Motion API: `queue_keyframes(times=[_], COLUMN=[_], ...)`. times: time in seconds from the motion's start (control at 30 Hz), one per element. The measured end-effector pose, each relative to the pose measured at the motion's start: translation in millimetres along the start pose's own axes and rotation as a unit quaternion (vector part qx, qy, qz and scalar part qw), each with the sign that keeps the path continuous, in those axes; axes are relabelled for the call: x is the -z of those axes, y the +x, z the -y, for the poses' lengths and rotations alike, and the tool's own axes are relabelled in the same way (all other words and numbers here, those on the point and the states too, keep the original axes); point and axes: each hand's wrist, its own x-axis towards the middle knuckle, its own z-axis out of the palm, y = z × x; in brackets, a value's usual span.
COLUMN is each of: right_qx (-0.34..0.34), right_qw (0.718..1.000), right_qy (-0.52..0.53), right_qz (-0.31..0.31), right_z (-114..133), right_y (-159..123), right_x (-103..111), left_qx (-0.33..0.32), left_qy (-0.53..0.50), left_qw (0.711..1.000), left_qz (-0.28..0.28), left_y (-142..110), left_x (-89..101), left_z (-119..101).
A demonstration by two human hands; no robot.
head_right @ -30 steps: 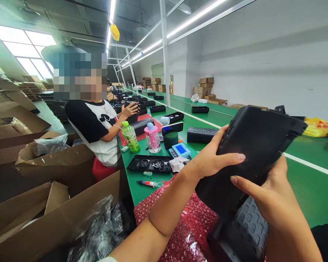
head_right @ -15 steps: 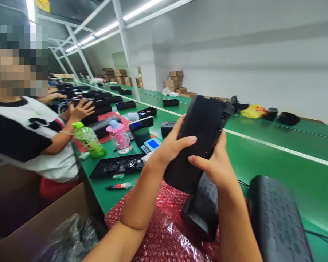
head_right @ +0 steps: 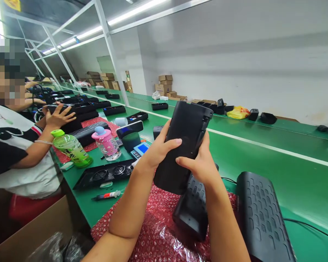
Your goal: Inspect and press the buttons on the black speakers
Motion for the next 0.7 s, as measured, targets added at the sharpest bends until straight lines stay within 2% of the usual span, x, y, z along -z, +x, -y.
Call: queue_keyframes(times=[0.4,0.57,0.7], right_qx=[0.029,0.035,0.026], right_qw=[0.999,0.998,0.994], right_qy=[-0.04,-0.047,-0.091], right_qz=[-0.002,-0.026,-0.052], right_z=[-4.3,-3.4,-6.6], right_y=[-5.2,-8.4,-8.0], right_x=[8.1,8.6,15.1], left_qx=[-0.002,-0.007,-0.005], left_qy=[-0.026,-0.004,0.016], left_qw=[1.0,1.0,1.0], left_qz=[0.007,0.019,0.025], left_y=[-6.1,-10.2,-12.4], left_x=[-2.1,-0.5,1.7], left_z=[-3.7,-6.4,-7.5])
